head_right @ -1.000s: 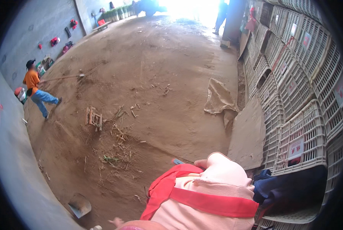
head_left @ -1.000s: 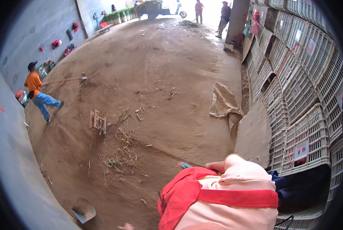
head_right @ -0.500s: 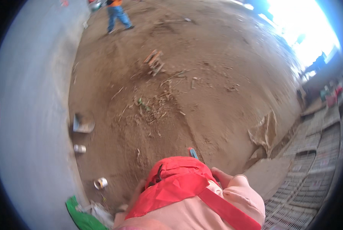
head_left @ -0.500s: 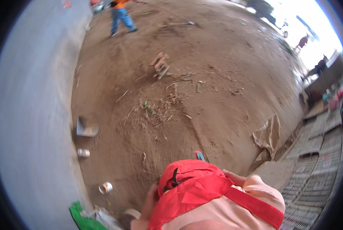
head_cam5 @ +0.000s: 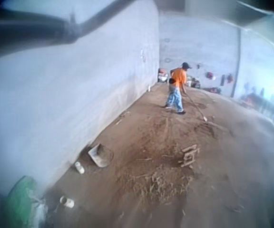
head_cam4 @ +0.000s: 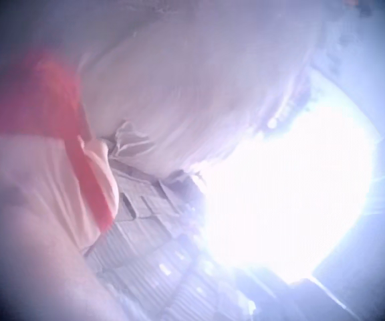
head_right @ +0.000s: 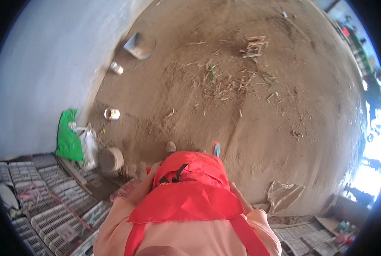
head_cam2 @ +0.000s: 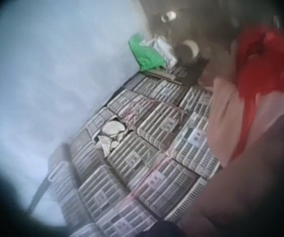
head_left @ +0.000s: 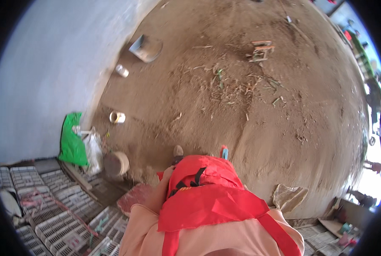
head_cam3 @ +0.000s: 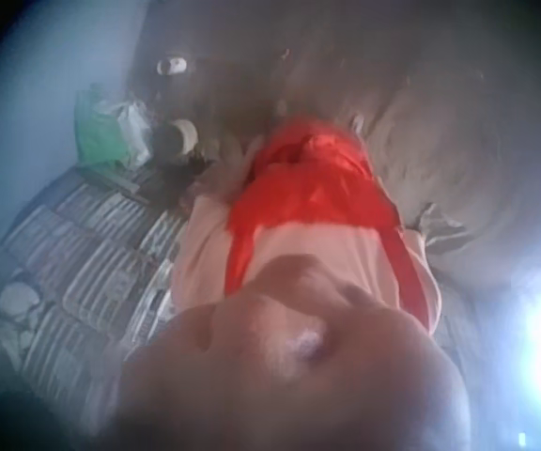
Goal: The person sweeps a dirt floor using a small brush and dustpan, then switches to a traditional straw broom. They move debris toward a central area while other people work nearby.
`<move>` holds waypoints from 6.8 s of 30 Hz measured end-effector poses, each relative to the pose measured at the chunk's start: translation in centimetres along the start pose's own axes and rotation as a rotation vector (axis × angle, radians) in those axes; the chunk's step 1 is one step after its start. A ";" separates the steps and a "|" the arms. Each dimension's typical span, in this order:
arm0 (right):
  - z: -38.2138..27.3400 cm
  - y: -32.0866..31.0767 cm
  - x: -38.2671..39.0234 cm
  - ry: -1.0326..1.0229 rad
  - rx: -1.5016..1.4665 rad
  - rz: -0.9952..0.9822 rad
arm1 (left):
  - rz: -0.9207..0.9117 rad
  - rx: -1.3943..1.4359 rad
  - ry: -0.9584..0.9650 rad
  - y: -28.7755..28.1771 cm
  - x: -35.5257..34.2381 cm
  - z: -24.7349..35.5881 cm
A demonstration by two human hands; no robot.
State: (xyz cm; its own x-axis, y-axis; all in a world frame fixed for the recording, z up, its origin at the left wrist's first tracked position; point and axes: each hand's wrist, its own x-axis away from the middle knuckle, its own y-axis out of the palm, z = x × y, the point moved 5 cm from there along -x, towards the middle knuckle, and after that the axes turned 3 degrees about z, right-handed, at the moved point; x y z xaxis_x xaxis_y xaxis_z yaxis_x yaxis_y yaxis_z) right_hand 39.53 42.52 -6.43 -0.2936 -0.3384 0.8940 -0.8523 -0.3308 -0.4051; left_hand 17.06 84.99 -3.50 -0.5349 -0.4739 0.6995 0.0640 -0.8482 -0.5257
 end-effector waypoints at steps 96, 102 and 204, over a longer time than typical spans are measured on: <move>-112.8 -25.1 -38.0 -0.489 -0.073 -0.189 | 0.513 0.608 -0.750 -27.9 -12.8 -12.9; -111.9 -22.0 -45.5 -0.361 -0.349 -0.317 | 0.457 0.597 -0.718 -28.8 -12.0 -13.9; -76.1 -48.7 -40.7 0.775 -0.849 -0.002 | 0.557 -0.180 -0.389 -70.0 -85.1 -25.2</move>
State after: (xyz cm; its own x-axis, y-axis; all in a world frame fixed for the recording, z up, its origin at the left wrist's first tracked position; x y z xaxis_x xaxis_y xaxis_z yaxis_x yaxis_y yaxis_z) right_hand 60.07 139.42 -8.51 -0.2289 0.3922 0.8909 -0.7834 0.4690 -0.4078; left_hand 36.88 190.60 -38.42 -0.1210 -0.9050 0.4079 0.0828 -0.4187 -0.9043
